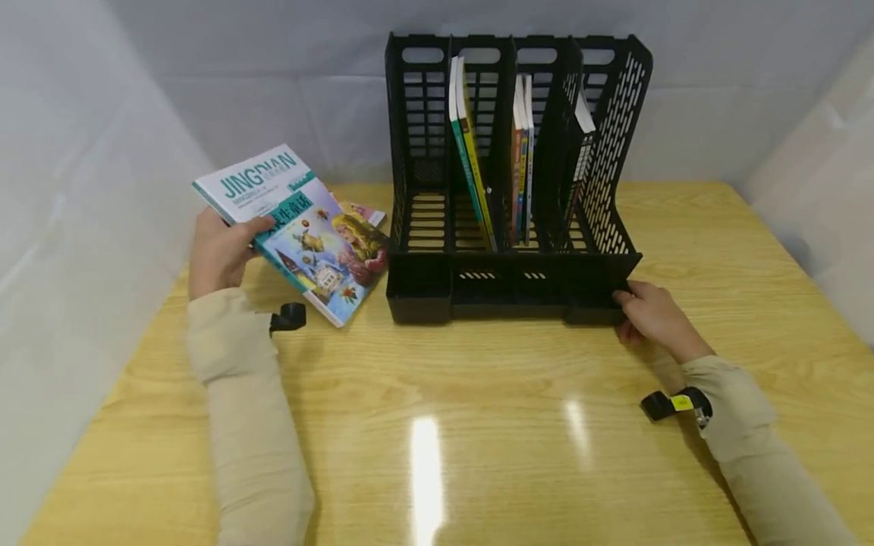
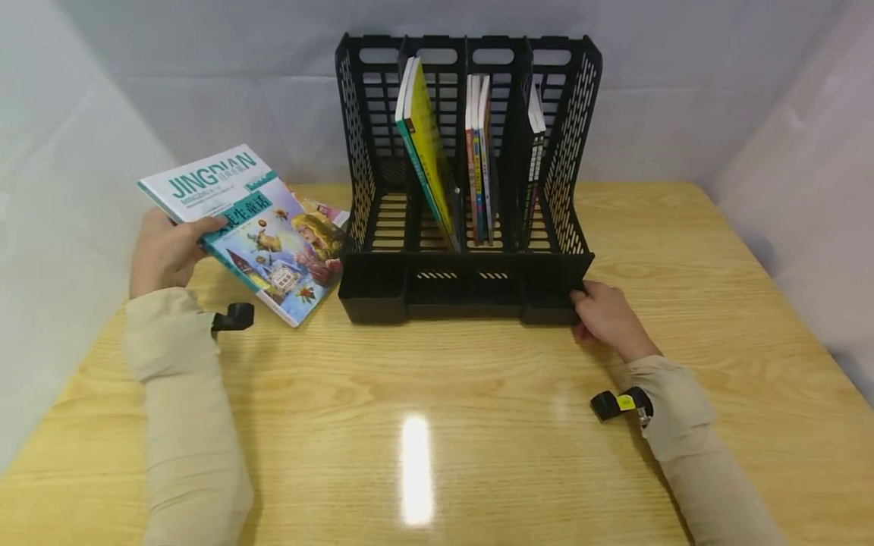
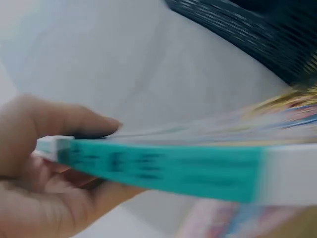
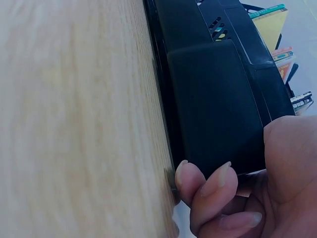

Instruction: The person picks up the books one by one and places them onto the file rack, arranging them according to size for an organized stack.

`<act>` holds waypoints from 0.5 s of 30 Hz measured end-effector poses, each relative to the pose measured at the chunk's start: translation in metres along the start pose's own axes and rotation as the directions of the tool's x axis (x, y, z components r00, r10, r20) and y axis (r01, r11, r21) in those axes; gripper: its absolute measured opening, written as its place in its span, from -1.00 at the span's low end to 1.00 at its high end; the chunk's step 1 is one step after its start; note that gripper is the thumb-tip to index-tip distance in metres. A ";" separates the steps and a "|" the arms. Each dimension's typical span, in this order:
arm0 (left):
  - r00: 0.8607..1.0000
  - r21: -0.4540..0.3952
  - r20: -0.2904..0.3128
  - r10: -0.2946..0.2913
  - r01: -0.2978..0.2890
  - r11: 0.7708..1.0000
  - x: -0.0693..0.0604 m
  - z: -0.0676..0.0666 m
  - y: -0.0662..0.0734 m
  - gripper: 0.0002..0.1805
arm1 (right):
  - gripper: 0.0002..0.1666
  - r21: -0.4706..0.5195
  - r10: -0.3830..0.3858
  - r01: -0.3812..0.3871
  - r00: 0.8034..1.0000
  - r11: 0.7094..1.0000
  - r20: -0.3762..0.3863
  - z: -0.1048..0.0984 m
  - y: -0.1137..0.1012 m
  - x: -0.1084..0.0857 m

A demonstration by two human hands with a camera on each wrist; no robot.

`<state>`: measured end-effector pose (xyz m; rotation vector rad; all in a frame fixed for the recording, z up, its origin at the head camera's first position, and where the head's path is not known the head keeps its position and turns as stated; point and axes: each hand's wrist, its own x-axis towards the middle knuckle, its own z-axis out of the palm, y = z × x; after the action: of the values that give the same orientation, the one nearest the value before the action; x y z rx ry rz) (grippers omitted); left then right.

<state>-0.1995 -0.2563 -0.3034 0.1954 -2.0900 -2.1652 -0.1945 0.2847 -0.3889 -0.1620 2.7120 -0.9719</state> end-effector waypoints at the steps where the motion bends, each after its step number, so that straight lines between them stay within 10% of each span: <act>1: 1.000 -0.018 -0.024 -0.011 0.010 1.000 0.003 0.002 -0.005 -0.25 | -0.49 -0.004 -0.001 0.001 1.000 1.000 0.001 0.000 0.000 0.000; 7: 0.988 -0.171 0.089 -0.125 0.139 0.975 0.018 0.008 -0.025 -0.16 | -0.50 -0.024 0.004 -0.004 1.000 1.000 0.005 -0.002 0.000 -0.001; 15: 0.999 -0.241 0.018 -0.040 0.043 0.970 0.015 0.015 -0.011 -0.16 | -0.54 -0.006 -0.008 0.008 1.000 1.000 -0.008 -0.002 0.000 0.000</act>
<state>-0.2174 -0.2437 -0.3134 0.2025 -1.8213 -2.4253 -0.1946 0.2854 -0.3874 -0.1707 2.7240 -0.9684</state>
